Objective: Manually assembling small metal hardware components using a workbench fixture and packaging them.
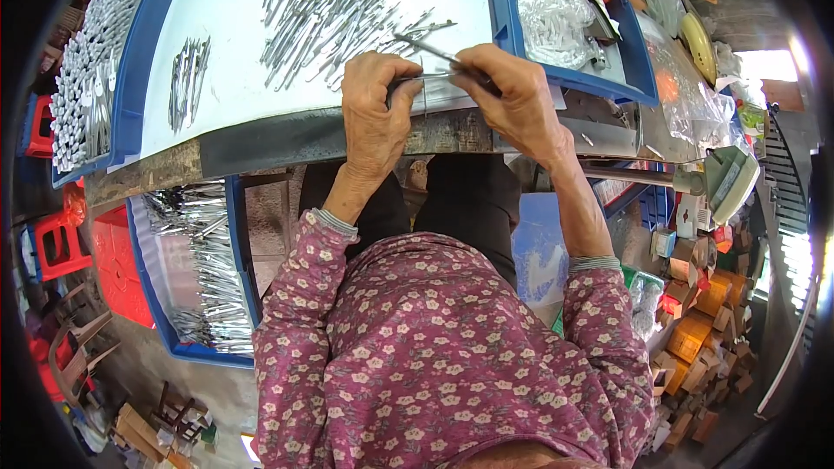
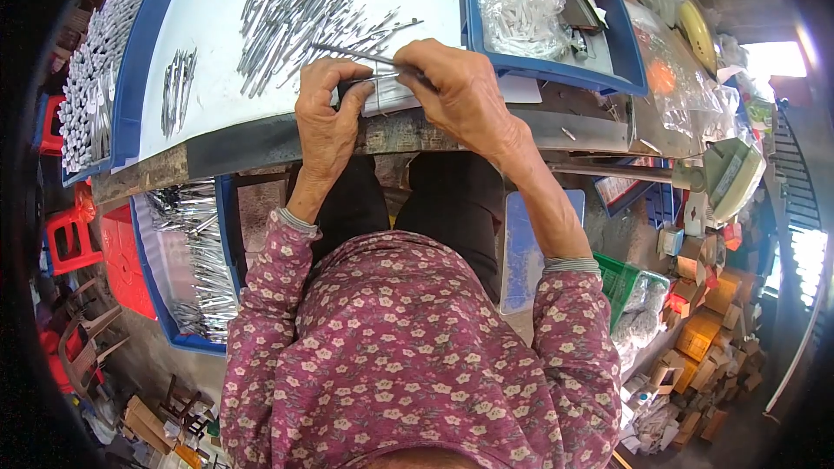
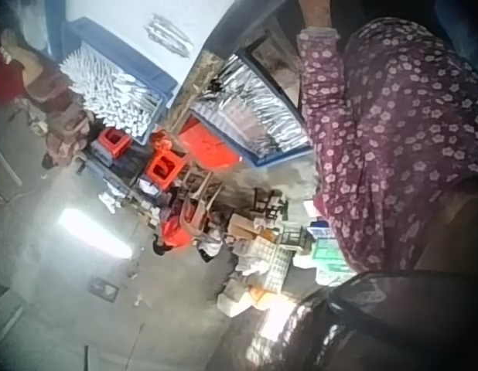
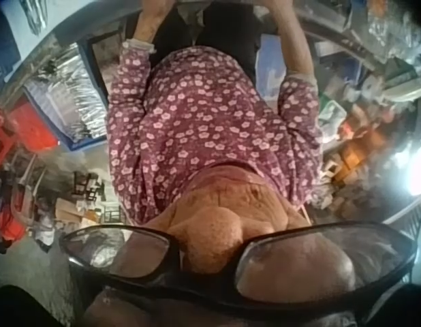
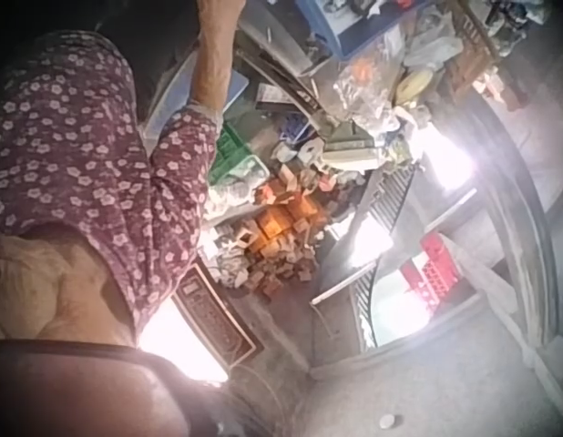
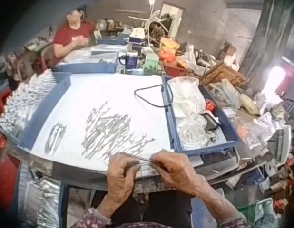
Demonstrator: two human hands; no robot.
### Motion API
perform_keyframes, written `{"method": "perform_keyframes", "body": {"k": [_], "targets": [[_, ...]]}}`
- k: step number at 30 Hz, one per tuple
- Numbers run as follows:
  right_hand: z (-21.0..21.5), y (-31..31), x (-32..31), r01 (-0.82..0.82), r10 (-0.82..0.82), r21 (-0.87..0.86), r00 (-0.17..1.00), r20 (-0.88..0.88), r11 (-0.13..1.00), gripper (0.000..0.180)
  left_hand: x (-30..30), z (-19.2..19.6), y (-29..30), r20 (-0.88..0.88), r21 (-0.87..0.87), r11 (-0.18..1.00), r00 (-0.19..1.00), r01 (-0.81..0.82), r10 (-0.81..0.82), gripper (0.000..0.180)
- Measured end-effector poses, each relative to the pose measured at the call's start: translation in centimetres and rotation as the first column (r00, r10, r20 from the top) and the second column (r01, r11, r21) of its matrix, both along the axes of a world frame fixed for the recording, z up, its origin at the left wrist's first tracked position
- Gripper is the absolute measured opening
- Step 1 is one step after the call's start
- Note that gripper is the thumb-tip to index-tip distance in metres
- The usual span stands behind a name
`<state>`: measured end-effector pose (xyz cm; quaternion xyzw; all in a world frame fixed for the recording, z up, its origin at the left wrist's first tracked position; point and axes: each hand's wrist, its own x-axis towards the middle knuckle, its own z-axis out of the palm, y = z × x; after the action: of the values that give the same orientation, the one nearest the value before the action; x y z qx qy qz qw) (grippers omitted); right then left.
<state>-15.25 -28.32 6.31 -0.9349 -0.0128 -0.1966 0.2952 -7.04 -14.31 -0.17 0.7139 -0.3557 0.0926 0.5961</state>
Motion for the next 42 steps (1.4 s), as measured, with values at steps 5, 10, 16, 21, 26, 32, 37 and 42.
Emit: {"method": "perform_keyframes", "body": {"k": [5, 10, 16, 21, 26, 32, 37, 42], "targets": [[-1.2, -0.3, 0.6, -0.062, 0.062, -0.114, 0.998, -0.001, 0.992, 0.018, -0.2, -0.2, 0.1, -0.125, 0.008, 1.0, 0.992, 0.008, -0.007, 0.014], [-1.0, -0.3, 1.1, -0.053, 0.056, -0.172, 0.998, 0.011, 0.984, 0.02, -0.2, -0.5, 0.0, -0.159, -0.025, 0.999, 0.987, 0.023, -0.027, 0.021], [-1.2, -0.9, 1.5, -0.111, 0.104, -0.189, 0.993, -0.048, 0.976, 0.02, -0.2, -0.3, -0.1, -0.098, -0.059, 0.998, 0.995, 0.019, -0.025, 0.022], [-1.0, -1.2, 1.7, -0.172, 0.163, -0.194, 0.985, -0.058, 0.966, 0.02, 0.0, -0.3, 0.1, -0.099, -0.03, 0.999, 0.994, 0.045, -0.048, 0.023], [-0.9, -1.5, 1.8, -0.199, 0.192, -0.194, 0.98, -0.059, 0.96, 0.021, 0.0, -0.5, 0.3, -0.068, -0.032, 0.999, 0.997, 0.037, -0.039, 0.022], [-1.1, -1.5, 2.0, -0.194, 0.188, -0.142, 0.981, -0.054, 0.971, 0.022, 0.1, -0.6, 0.3, -0.048, -0.03, 0.999, 0.998, 0.041, -0.042, 0.021], [-1.3, -1.8, 2.2, -0.194, 0.179, -0.164, 0.978, -0.104, 0.967, 0.02, 0.2, -0.9, 0.3, -0.049, -0.022, 0.999, 0.998, 0.035, -0.036, 0.017], [-1.2, -1.8, 1.8, -0.187, 0.174, -0.189, 0.981, -0.082, 0.964, 0.019, 0.2, -0.9, 0.4, -0.039, -0.009, 0.999, 0.998, 0.044, -0.044, 0.016]]}}
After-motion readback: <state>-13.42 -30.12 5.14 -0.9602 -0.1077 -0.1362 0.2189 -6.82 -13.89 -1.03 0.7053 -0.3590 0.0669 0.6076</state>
